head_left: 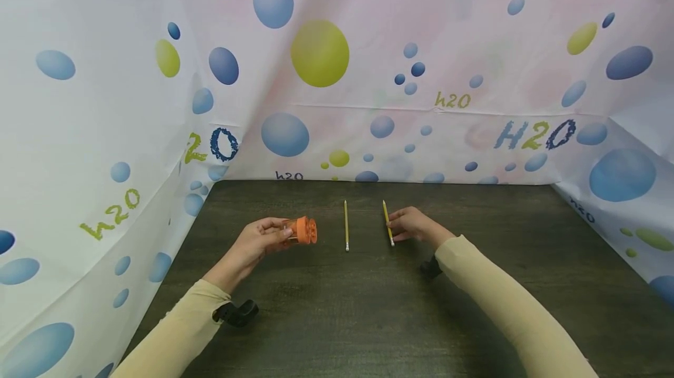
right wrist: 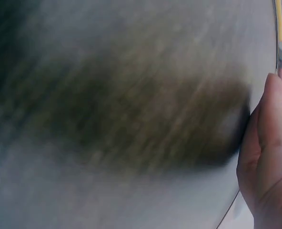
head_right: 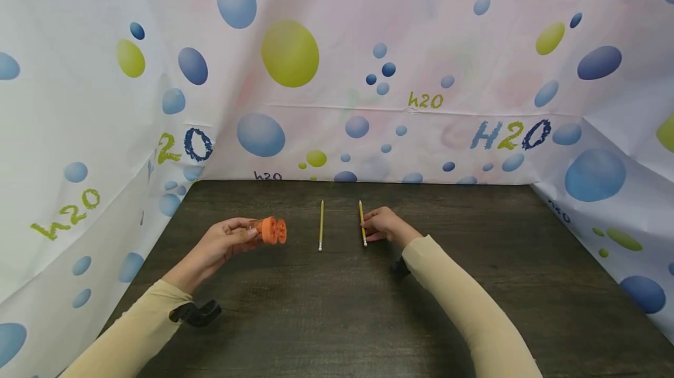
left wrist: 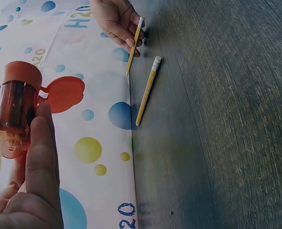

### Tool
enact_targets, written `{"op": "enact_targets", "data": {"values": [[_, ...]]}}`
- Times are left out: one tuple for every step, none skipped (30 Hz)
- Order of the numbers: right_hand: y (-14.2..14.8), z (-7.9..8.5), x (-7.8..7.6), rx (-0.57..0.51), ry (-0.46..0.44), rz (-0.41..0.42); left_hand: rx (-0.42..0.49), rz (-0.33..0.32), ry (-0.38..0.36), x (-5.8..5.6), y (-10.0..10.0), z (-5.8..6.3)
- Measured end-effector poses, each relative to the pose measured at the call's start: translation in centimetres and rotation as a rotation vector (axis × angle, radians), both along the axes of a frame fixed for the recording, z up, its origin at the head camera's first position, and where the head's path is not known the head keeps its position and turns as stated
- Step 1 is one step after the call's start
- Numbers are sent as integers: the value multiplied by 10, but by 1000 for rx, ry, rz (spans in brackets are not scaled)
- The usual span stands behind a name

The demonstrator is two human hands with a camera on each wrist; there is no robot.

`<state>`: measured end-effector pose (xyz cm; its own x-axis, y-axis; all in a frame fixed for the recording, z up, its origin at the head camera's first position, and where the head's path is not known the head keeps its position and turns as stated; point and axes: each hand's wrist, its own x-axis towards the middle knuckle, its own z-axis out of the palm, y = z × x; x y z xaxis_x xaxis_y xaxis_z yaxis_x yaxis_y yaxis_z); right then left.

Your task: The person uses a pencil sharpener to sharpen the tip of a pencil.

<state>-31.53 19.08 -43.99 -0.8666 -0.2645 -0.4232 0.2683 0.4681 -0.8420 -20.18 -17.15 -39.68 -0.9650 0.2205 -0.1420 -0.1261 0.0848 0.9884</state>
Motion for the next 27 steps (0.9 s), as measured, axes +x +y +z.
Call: {"op": "enact_targets", "data": {"values": [[0,1,0,2,3,-2,-3,-1,1,0,0,0],[-1,1,0,6,7,-5,-5,-3,2,0,0,0],[-1,1,1,11,9,-11,-5,-3,1,0,0,0],[-2,1,1,17,11,-16,-4,-4,-1,0,0,0],[-2,2,1,23,14,-20,-3,-4,-2,0,0,0],[-2,2,1,28,15,-24,-2,-5,-2,0,0,0],[-3,2,1,34,17,-27,-3,-5,-1,0,0,0],[-3,2,1,37,17,-31,-2,-5,-1,0,0,0],[-3,2,1,39,18,-33,-2,-4,-1,0,0,0],[-3,2,1,40,18,-35,-3,-3,0,0,0,0],[-3,2,1,40,18,-36,-4,-2,0,0,0,0],[-3,3,1,40,19,-36,-5,-2,0,0,0,0],[-3,3,1,41,18,-38,-6,-1,1,0,0,0],[-3,3,0,44,18,-39,-7,-2,1,1,0,0],[-3,3,0,47,19,-39,-8,-2,0,1,0,0],[-4,3,0,51,21,-39,-8,-2,-1,1,0,0],[-4,3,0,57,24,-38,-8,-1,-2,1,0,0],[-5,2,1,64,29,-36,-9,-1,-4,1,0,0],[-5,3,1,73,34,-36,-8,1,-5,1,0,0],[-6,3,2,83,43,-33,-8,0,-7,1,0,0],[-6,3,2,91,50,-34,-6,0,-7,1,0,0],[-7,3,3,101,59,-34,-4,1,-8,1,0,0],[-8,3,3,109,67,-33,-3,1,-7,1,0,0],[-9,4,4,115,73,-33,-3,1,-6,1,0,0],[-9,4,4,120,80,-34,-2,2,-4,1,0,-1],[-10,4,4,125,84,-36,-3,2,-2,1,0,-1],[-11,4,3,129,86,-39,-4,2,-1,1,0,-1]]}}
